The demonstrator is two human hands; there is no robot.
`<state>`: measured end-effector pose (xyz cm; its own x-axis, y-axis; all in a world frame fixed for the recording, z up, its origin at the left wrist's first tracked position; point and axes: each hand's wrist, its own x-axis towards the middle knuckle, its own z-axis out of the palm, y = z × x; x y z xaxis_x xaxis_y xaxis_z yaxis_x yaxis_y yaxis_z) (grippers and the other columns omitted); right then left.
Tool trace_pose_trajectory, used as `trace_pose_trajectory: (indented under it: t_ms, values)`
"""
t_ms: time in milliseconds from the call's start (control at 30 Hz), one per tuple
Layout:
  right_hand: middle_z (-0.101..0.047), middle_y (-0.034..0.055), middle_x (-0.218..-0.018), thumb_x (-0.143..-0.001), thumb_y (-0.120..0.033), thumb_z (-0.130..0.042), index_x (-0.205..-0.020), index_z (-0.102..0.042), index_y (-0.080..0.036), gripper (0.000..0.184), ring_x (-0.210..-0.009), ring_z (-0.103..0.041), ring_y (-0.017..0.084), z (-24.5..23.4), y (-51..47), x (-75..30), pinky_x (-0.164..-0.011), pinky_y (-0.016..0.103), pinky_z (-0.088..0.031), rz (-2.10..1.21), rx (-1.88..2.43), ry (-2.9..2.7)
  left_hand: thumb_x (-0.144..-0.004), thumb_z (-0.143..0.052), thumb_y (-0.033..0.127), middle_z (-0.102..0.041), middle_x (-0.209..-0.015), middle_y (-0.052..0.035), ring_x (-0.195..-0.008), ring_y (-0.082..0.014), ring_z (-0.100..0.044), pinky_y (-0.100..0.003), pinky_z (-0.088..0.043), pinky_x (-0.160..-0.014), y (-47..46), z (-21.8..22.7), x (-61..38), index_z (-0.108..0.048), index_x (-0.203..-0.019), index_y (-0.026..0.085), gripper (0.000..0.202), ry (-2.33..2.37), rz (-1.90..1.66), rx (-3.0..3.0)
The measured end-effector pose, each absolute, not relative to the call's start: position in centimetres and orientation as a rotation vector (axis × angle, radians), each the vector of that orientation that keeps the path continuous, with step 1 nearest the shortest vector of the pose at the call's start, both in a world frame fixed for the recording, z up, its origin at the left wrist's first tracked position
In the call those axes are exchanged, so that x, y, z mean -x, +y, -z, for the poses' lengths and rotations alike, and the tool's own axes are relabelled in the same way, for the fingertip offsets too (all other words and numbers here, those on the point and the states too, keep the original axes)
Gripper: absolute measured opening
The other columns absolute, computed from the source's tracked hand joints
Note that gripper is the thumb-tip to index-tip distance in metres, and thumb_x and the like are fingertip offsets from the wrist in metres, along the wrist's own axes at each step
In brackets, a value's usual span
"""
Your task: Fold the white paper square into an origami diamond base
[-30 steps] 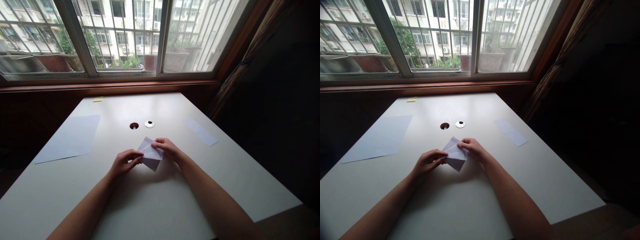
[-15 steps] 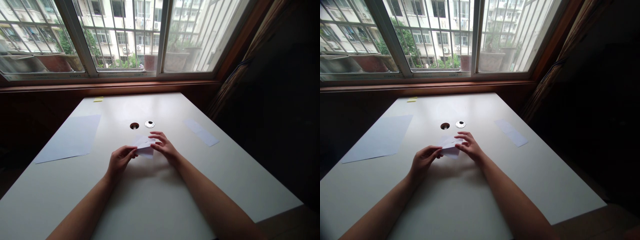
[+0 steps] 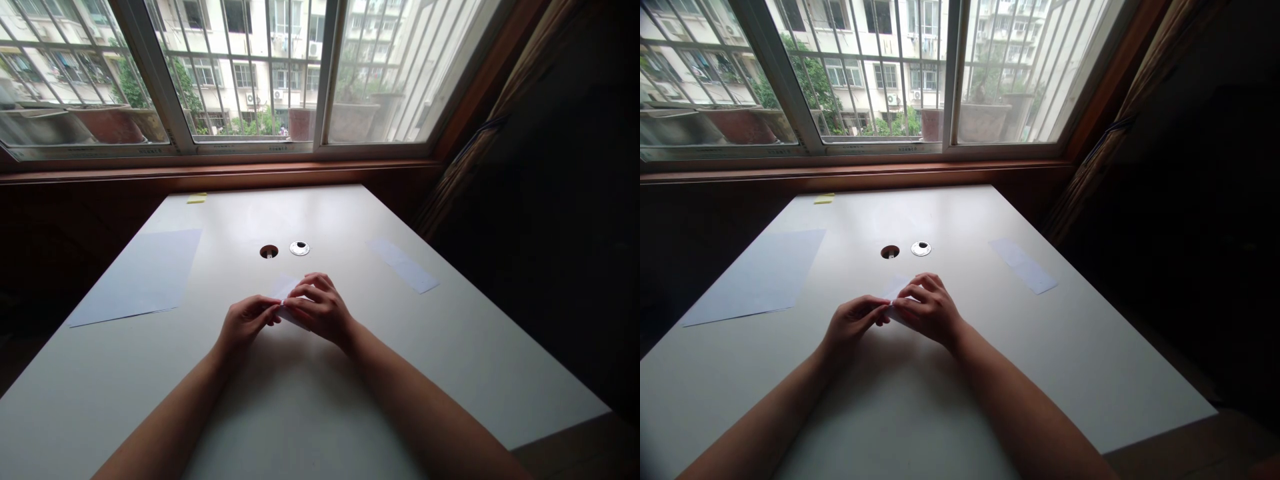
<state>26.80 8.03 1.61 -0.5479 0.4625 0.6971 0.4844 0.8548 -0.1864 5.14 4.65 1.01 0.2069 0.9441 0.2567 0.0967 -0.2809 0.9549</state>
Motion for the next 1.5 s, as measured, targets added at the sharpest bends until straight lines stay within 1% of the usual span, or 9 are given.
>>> trace_pose_trajectory:
  t_ms: [133,233,300,400,667,867,967,1100,1500]
  values:
    - [-0.072,0.0020,-0.094,-0.090,-0.021,-0.065,-0.106,-0.070,-0.028,0.018,-0.095,-0.057,0.021,-2.1,7.7,-26.7,-0.093,0.041,-0.043,0.086,0.662,-2.255,-0.089,-0.067,0.030,-0.065,-0.084,-0.0042,-0.065,-0.0128,-0.066,-0.025,-0.056,-0.059,4.7,-0.8,-5.0,-0.072,-0.101,0.018,0.017,1.037,-1.211,-1.745]
    - [-0.072,0.0023,-0.094,-0.090,-0.021,-0.064,-0.107,-0.069,-0.028,0.019,-0.094,-0.056,0.021,-2.4,7.6,-26.6,-0.092,0.041,-0.043,0.114,0.654,-2.271,-0.089,-0.067,0.027,-0.056,-0.099,-0.0051,-0.075,-0.0121,-0.063,-0.024,-0.056,-0.060,4.8,-0.6,-4.9,-0.074,-0.102,0.023,0.015,1.094,-1.313,-1.939]
    - [-0.072,0.0021,-0.094,-0.090,-0.020,-0.064,-0.107,-0.069,-0.027,0.019,-0.094,-0.056,0.021,-2.4,7.5,-26.6,-0.090,0.040,-0.043,0.128,0.647,-2.271,-0.089,-0.067,0.024,-0.051,-0.105,-0.0057,-0.080,-0.0126,-0.061,-0.026,-0.057,-0.063,4.8,-0.5,-4.9,-0.075,-0.100,0.025,0.014,1.131,-1.387,-2.039]
    - [-0.071,0.0021,-0.092,-0.090,-0.020,-0.064,-0.104,-0.069,-0.026,0.016,-0.094,-0.055,0.021,-2.4,7.5,-26.5,-0.090,0.040,-0.043,0.134,0.644,-2.274,-0.088,-0.068,0.022,-0.051,-0.111,-0.0070,-0.084,-0.0137,-0.059,-0.031,-0.058,-0.071,4.9,-0.5,-5.0,-0.075,-0.098,0.026,0.013,1.161,-1.448,-2.162]
    - [-0.070,0.0027,-0.090,-0.091,-0.022,-0.063,-0.097,-0.069,-0.024,0.009,-0.093,-0.055,0.021,-2.5,7.7,-26.8,-0.088,0.039,-0.042,0.133,0.655,-2.307,-0.087,-0.069,0.022,-0.063,-0.101,-0.0056,-0.094,-0.0205,-0.055,-0.034,-0.056,-0.077,4.9,-0.7,-4.9,-0.076,-0.097,0.032,0.015,1.297,-1.477,-2.358]
    - [-0.070,0.0036,-0.092,-0.091,-0.020,-0.062,-0.094,-0.069,-0.024,0.008,-0.095,-0.055,0.020,-2.4,8.2,-27.5,-0.086,0.037,-0.041,0.121,0.679,-2.311,-0.087,-0.069,0.023,-0.067,-0.098,-0.0051,-0.093,-0.0215,-0.055,-0.034,-0.054,-0.076,5.0,-0.8,-4.7,-0.077,-0.095,0.032,0.014,1.351,-1.504,-2.296]
    - [-0.070,0.0037,-0.091,-0.091,-0.019,-0.062,-0.093,-0.069,-0.024,0.009,-0.095,-0.056,0.020,-2.4,8.5,-27.8,-0.086,0.037,-0.042,0.112,0.679,-2.305,-0.087,-0.070,0.024,-0.069,-0.094,-0.0044,-0.093,-0.0220,-0.056,-0.036,-0.052,-0.080,5.2,-0.8,-4.4,-0.078,-0.092,0.030,0.012,1.364,-1.511,-2.247]
    - [-0.070,0.0037,-0.091,-0.092,-0.018,-0.060,-0.092,-0.069,-0.023,0.010,-0.095,-0.056,0.020,-2.3,8.8,-28.3,-0.085,0.037,-0.042,0.107,0.705,-2.295,-0.087,-0.070,0.023,-0.071,-0.090,-0.0032,-0.092,-0.0221,-0.057,-0.038,-0.049,-0.083,5.3,-0.9,-4.2,-0.078,-0.088,0.029,0.010,1.394,-1.506,-2.178]
    - [-0.070,0.0053,-0.091,-0.092,-0.018,-0.061,-0.095,-0.071,-0.024,0.012,-0.093,-0.057,0.021,-1.9,10.0,-30.3,-0.086,0.039,-0.046,0.020,0.797,-2.165,-0.087,-0.068,0.025,-0.070,-0.089,-0.0021,-0.088,-0.0207,-0.057,-0.037,-0.048,-0.082,5.8,-0.8,-3.0,-0.078,-0.086,0.028,0.010,1.499,-1.585,-2.057]
